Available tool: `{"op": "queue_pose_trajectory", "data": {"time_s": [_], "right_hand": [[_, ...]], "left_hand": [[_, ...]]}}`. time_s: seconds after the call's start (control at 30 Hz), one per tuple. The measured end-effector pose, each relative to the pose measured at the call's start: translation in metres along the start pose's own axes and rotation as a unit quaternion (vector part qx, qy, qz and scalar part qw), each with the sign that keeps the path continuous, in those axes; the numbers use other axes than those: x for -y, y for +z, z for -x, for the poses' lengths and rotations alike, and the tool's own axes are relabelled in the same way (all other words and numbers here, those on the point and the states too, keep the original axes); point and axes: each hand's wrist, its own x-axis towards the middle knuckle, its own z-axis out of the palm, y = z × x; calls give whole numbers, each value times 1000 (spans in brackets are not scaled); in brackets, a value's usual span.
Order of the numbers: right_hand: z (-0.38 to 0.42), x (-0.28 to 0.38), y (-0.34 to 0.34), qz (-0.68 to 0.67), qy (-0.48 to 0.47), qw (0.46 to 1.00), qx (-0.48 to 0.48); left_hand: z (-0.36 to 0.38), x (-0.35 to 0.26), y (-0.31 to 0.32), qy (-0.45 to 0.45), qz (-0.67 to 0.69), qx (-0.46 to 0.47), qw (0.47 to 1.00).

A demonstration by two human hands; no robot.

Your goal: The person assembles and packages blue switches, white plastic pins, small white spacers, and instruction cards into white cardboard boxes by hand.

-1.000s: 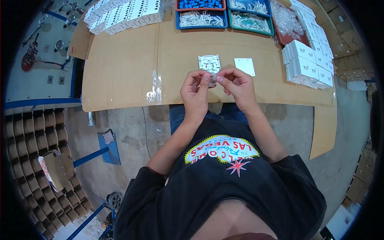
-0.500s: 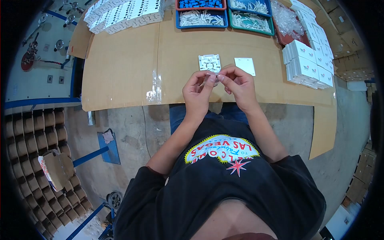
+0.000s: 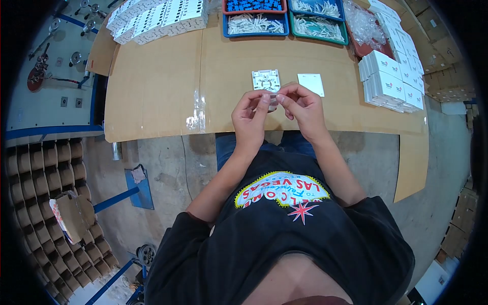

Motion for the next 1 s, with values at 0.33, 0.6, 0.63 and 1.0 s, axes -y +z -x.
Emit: {"op": "queue_pose_trajectory", "data": {"time_s": [0.33, 0.6, 0.63, 1.0], "right_hand": [[-2, 2, 3, -3, 27, 1000, -16], [-2, -2, 2, -1, 26, 1000, -13], [-2, -2, 2, -1, 26, 1000, -12], [-1, 0, 0, 30, 11, 999, 1]], "left_hand": [[-4, 2, 2, -14, 23, -29, 999], [-4, 7, -3, 3, -21, 5, 1000], [-3, 7, -3, 9, -26, 5, 1000], [-7, 14, -9, -6, 2, 0, 1000]]}}
